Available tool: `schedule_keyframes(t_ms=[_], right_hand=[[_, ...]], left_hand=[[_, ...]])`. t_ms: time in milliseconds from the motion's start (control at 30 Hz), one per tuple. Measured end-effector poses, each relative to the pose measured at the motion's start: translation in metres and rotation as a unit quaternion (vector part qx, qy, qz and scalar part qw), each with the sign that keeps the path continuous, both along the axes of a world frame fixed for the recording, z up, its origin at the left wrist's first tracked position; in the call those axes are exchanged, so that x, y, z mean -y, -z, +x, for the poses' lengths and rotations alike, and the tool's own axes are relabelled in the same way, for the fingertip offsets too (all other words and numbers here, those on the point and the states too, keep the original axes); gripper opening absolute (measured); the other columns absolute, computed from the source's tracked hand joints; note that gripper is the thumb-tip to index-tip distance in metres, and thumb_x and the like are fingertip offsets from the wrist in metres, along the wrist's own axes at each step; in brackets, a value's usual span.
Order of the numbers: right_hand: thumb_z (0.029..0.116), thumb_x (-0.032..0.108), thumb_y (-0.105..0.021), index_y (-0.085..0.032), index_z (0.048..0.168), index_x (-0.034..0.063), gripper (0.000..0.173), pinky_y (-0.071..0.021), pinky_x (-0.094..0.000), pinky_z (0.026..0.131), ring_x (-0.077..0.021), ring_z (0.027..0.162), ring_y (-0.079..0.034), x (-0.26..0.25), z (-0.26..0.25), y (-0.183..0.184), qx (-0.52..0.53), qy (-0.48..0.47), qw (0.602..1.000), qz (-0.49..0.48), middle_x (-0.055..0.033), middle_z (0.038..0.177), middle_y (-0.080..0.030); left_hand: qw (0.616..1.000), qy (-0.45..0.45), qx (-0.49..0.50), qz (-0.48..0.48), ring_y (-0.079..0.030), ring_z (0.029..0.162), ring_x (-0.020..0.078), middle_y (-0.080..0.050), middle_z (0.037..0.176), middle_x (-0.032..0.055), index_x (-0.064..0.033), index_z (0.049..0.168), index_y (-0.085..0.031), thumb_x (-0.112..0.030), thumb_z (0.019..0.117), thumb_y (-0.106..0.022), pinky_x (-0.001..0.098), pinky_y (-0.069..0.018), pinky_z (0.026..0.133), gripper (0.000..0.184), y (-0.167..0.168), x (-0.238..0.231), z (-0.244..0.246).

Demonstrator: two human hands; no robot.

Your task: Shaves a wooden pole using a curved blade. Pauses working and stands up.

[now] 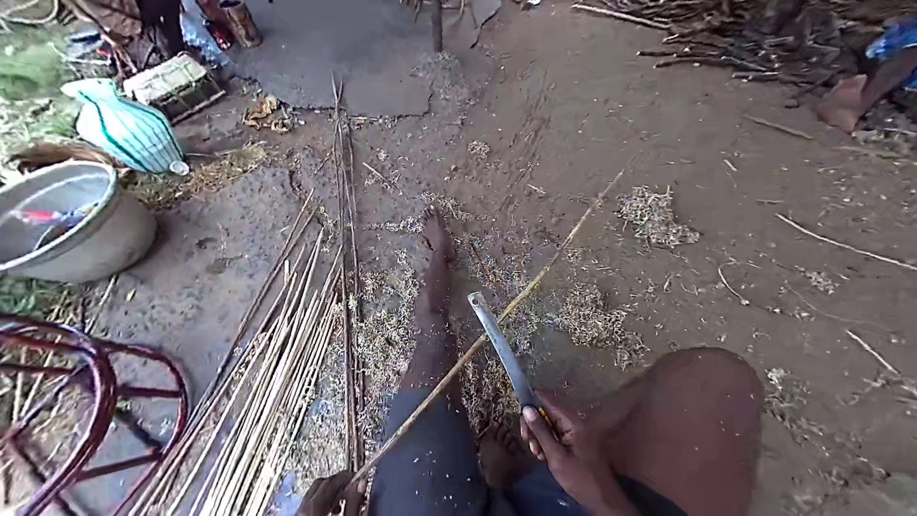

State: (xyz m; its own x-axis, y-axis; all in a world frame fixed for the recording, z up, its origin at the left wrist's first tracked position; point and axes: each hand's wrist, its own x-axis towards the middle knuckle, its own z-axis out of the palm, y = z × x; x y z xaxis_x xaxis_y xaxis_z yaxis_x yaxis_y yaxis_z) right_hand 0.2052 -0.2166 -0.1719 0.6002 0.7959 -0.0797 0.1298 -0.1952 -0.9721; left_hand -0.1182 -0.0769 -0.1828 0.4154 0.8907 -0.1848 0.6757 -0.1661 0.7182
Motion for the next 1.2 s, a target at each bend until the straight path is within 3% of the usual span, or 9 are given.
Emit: schedule_keyframes(t_ms=[167,300,400,533,767,900,1000,1100,1200], right_hand=[[0.1045,0.033,-0.055,-0.072,0.099,0.0031,0.035,-0.0529,-0.0240,0.052,-0.0033,0.055,-0.058,-0.036,0.016,-0.023,0.174,-0.011,0.985,0.013,0.0033,0.068,-0.064],[0.1078,0.039,-0.046,-0.066,0.093,0.0044,0.043,-0.0503,-0.0283,0.045,-0.0077,0.048,-0.054,-0.048,0.016,-0.039,0.154,-0.041,0.987,0.001,0.0030,0.062,-0.056],[0.1039,0.048,-0.051,-0.067,0.084,0.0067,0.048,-0.0477,-0.0389,0.042,-0.0173,0.047,-0.057,-0.043,0.006,-0.056,0.339,-0.134,0.931,-0.007,-0.0050,0.058,-0.058],[0.1073,0.044,-0.047,-0.066,0.093,0.0036,0.047,-0.0456,-0.0243,0.044,-0.0039,0.048,-0.049,-0.061,0.030,-0.064,0.269,-0.010,0.962,0.042,0.0036,0.061,-0.052],[0.1048,0.043,-0.051,-0.066,0.093,0.0058,0.042,-0.0438,-0.0280,0.044,-0.0076,0.046,-0.047,-0.068,0.044,-0.070,0.237,-0.015,0.971,-0.006,0.0031,0.060,-0.050],[0.1024,0.052,-0.051,-0.068,0.089,0.0062,0.051,-0.0446,-0.0361,0.041,-0.0136,0.044,-0.051,-0.066,0.033,-0.068,0.332,-0.040,0.942,-0.017,-0.0004,0.054,-0.053],[0.1035,0.043,-0.053,-0.063,0.092,0.0062,0.040,-0.0441,-0.0291,0.044,-0.0083,0.046,-0.046,-0.070,0.044,-0.069,0.215,-0.030,0.976,-0.006,0.0031,0.059,-0.047],[0.1025,0.048,-0.053,-0.070,0.092,0.0042,0.048,-0.0482,-0.0450,0.045,-0.0225,0.049,-0.059,-0.066,0.008,-0.073,0.315,-0.149,0.936,-0.054,-0.0068,0.057,-0.057],[0.1026,0.043,-0.055,-0.068,0.091,0.0047,0.042,-0.0451,-0.0328,0.045,-0.0105,0.047,-0.049,-0.078,0.038,-0.070,0.276,-0.032,0.961,-0.005,0.0007,0.058,-0.051]], left_hand=[[0.990,-0.008,0.069,0.122,-0.063,0.062,0.0109,-0.071,0.083,0.0049,-0.0068,0.098,-0.077,-0.037,0.0925,-0.072,0.0312,-0.0564,0.057,0.031,-0.044,0.003,0.072],[0.976,0.005,0.137,0.168,-0.060,0.058,0.0055,-0.070,0.084,0.0037,-0.0088,0.094,-0.078,-0.040,0.0933,-0.072,0.0238,-0.0535,0.053,0.032,-0.062,-0.004,0.101],[0.970,0.009,0.176,0.169,-0.057,0.057,0.0014,-0.070,0.083,0.0014,-0.0096,0.092,-0.078,-0.038,0.0934,-0.072,0.0197,-0.0514,0.052,0.029,-0.075,-0.008,0.112],[0.961,0.019,0.192,0.199,-0.052,0.055,-0.0005,-0.065,0.078,-0.0002,-0.0110,0.093,-0.078,-0.041,0.0960,-0.069,0.0162,-0.0465,0.050,0.031,-0.077,-0.015,0.121],[0.960,0.015,0.176,0.218,-0.053,0.056,-0.0007,-0.065,0.076,-0.0010,-0.0113,0.093,-0.079,-0.043,0.0964,-0.067,0.0161,-0.0461,0.049,0.034,-0.070,-0.020,0.120],[0.963,0.013,0.173,0.204,-0.050,0.054,-0.0009,-0.063,0.074,-0.0015,-0.0113,0.089,-0.078,-0.045,0.0958,-0.067,0.0162,-0.0444,0.049,0.036,-0.067,-0.020,0.118],[0.962,0.007,0.164,0.219,-0.051,0.054,0.0002,-0.063,0.073,-0.0011,-0.0111,0.088,-0.078,-0.047,0.0956,-0.066,0.0174,-0.0447,0.048,0.038,-0.067,-0.018,0.119],[0.961,0.003,0.169,0.218,-0.050,0.053,-0.0003,-0.064,0.073,-0.0017,-0.0111,0.086,-0.076,-0.048,0.0944,-0.067,0.0175,-0.0450,0.048,0.039,-0.068,-0.022,0.123],[0.965,0.010,0.164,0.207,-0.051,0.053,0.0002,-0.063,0.072,-0.0029,-0.0122,0.088,-0.077,-0.050,0.0959,-0.065,0.0180,-0.0451,0.048,0.040,-0.071,-0.024,0.126]])
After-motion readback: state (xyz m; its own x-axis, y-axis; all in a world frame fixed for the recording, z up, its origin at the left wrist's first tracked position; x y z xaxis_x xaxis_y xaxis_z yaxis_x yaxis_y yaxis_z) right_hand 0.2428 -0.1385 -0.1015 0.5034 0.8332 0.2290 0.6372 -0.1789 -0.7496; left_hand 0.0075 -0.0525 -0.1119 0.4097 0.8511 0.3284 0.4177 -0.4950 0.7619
